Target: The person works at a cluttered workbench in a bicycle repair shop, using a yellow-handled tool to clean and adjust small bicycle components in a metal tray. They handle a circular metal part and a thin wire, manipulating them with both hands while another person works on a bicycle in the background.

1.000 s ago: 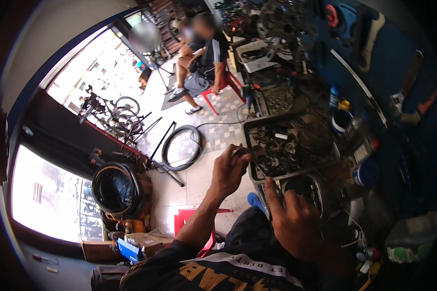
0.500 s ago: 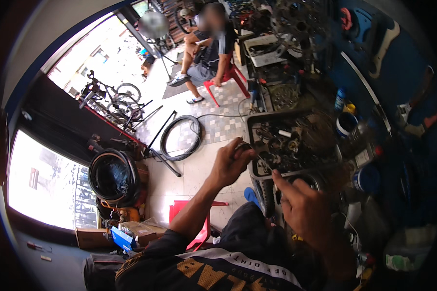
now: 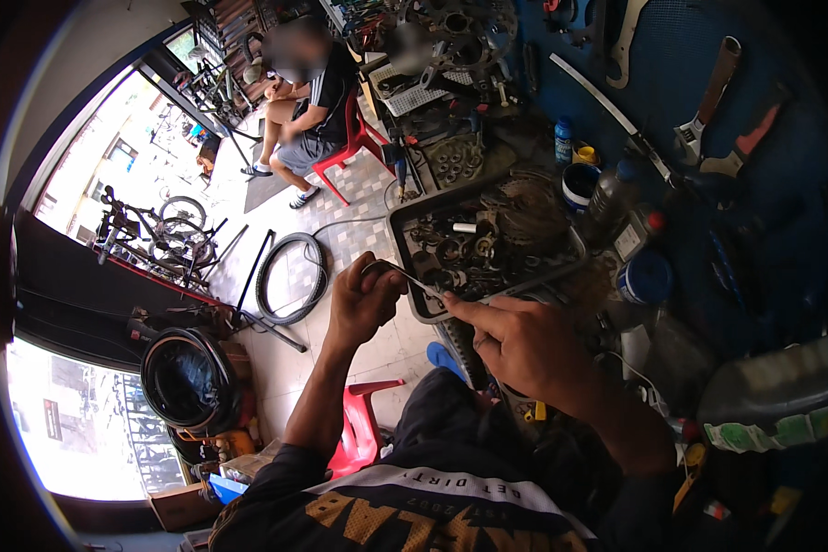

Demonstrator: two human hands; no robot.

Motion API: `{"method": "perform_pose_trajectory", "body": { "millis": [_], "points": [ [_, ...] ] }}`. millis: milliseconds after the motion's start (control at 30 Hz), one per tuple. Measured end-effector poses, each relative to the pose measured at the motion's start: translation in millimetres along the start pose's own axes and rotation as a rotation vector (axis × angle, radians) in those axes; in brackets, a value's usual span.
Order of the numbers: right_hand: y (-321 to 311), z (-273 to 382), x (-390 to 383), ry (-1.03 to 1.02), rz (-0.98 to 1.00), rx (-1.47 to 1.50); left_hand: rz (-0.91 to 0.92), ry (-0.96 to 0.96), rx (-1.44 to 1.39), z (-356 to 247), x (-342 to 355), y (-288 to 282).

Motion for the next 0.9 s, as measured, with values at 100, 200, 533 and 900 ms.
{"method": "perform_pose_trajectory", "body": {
  "millis": [100, 200, 533, 900],
  "points": [
    [-1.6, 10.1, -5.0, -0.049, 0.042, -0.194, 0.005, 0.021, 0.076, -2.2, 0.7, 2.2],
    [1.0, 24.3, -13.1, -0.141, 0.053, -0.432, 0.018, 0.104, 0.233, -5.9, 5.1, 3.2],
    [-16.5, 1.6, 3.3, 0.001, 0.032, -0.067, 0.069, 0.049, 0.088, -9.5, 4.9, 6.1],
    [-32.4, -18.4, 9.9, 0.051, 0.066, 0.194, 0.166, 0.022, -0.057, -20.8, 3.4, 10.5]
  ]
}}
Point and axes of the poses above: each hand's wrist, its own x-axis towards the middle knuckle, its own y-axis out of the palm, z = x × y, the point moved 3 cm from there along x, towards the middle knuckle, and after that the axes turned 10 degrees about -z, right-handed, at the moved point
